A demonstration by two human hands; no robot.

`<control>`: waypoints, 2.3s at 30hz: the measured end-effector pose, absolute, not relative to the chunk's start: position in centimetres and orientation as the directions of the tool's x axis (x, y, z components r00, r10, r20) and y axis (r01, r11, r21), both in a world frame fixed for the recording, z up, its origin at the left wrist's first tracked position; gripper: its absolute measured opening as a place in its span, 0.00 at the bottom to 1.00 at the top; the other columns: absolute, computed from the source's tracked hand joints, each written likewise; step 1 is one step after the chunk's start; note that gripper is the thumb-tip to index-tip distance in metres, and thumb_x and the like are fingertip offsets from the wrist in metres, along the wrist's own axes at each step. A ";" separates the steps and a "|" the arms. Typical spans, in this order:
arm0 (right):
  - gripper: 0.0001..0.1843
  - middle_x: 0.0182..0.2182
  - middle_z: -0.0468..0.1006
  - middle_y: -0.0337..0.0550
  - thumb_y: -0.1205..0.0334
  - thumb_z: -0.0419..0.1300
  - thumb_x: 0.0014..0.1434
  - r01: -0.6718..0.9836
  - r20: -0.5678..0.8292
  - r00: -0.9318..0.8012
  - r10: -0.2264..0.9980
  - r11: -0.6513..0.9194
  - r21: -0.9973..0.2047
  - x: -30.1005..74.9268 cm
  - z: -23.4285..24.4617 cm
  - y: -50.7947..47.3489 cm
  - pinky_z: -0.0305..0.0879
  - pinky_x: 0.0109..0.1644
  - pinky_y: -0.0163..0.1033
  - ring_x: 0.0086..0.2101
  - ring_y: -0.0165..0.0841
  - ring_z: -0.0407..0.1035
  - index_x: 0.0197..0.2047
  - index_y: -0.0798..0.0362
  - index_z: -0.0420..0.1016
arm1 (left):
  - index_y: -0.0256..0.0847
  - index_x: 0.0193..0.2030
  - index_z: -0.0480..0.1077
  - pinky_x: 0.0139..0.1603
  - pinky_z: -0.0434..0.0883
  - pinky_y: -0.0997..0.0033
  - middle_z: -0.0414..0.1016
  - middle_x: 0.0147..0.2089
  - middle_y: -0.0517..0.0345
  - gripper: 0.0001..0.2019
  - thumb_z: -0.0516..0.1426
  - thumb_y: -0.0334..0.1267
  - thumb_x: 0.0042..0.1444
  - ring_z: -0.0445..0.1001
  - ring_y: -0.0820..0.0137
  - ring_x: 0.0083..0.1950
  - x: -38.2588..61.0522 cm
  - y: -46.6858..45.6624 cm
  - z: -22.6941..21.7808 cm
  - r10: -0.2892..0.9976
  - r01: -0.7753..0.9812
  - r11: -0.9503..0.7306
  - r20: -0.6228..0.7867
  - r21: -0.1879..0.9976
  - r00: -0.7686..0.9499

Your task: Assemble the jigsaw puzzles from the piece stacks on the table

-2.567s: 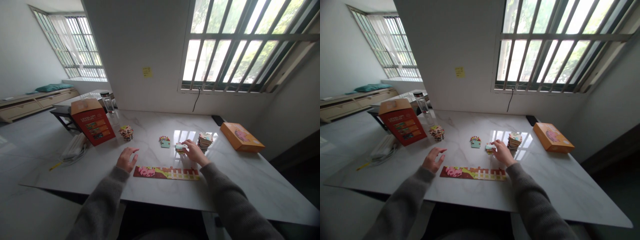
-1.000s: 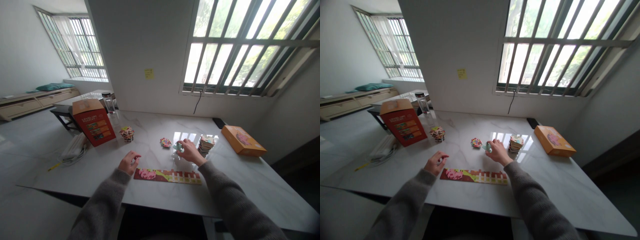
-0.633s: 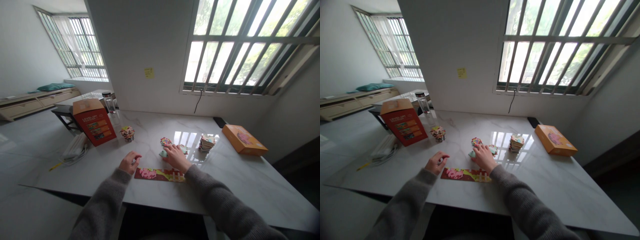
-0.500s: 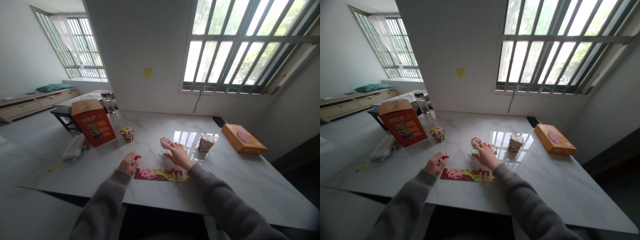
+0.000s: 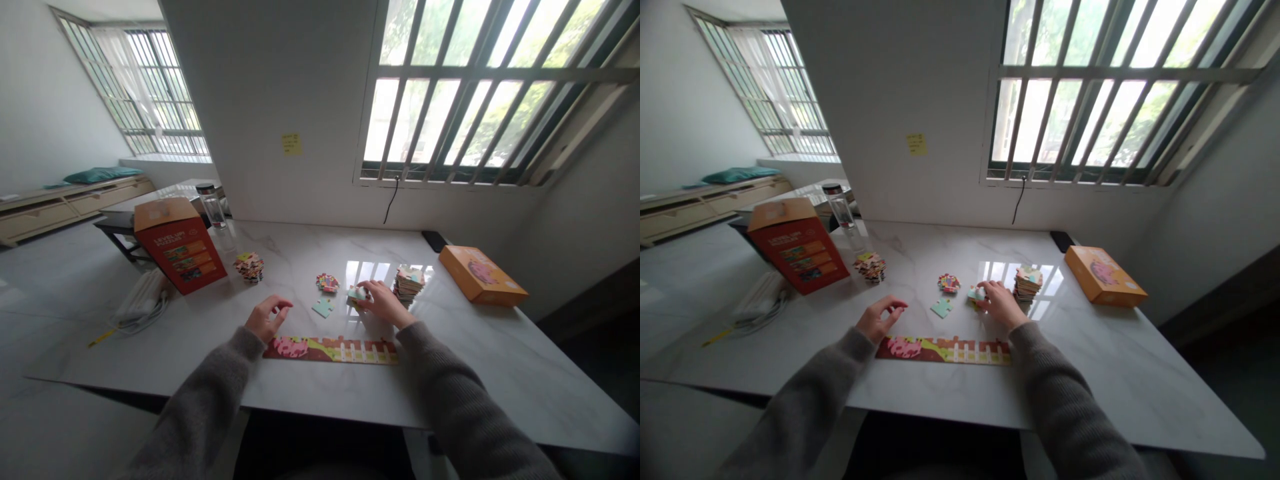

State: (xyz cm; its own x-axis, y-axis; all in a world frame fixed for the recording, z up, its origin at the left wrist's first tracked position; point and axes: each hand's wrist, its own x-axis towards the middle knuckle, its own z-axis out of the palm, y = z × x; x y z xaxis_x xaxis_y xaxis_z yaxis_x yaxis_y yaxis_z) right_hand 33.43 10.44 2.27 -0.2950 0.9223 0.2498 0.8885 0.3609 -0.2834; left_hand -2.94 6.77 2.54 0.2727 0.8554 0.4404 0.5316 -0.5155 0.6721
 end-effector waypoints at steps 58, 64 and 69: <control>0.20 0.49 0.78 0.50 0.72 0.49 0.66 0.715 0.475 -0.290 0.831 0.518 -0.470 31.7 2.2 8.9 0.67 0.57 0.48 0.51 0.40 0.69 0.58 0.52 0.71 | 0.36 0.50 0.74 0.36 0.73 0.69 0.74 0.29 0.59 0.20 0.60 0.47 0.55 0.74 0.70 0.31 1.4 13.8 1.4 0.935 0.239 -0.321 0.267 0.916 0.234; 0.27 0.53 0.76 0.51 0.74 0.55 0.59 0.796 0.266 -0.342 0.901 0.428 -0.427 34.9 -0.3 10.5 0.64 0.59 0.45 0.53 0.41 0.68 0.62 0.54 0.70 | 0.39 0.41 0.75 0.32 0.71 0.69 0.75 0.28 0.57 0.13 0.59 0.45 0.53 0.74 0.67 0.31 -1.1 15.8 -0.6 0.970 0.496 -0.223 0.240 0.840 0.030; 0.29 0.52 0.74 0.51 0.73 0.57 0.55 0.822 0.255 -0.358 0.899 0.432 -0.371 34.4 -0.3 10.2 0.64 0.58 0.45 0.51 0.42 0.66 0.61 0.52 0.70 | 0.40 0.35 0.74 0.35 0.70 0.69 0.78 0.33 0.55 0.08 0.59 0.42 0.53 0.75 0.67 0.33 -1.9 15.5 -0.7 0.975 0.714 -0.162 0.222 0.681 0.009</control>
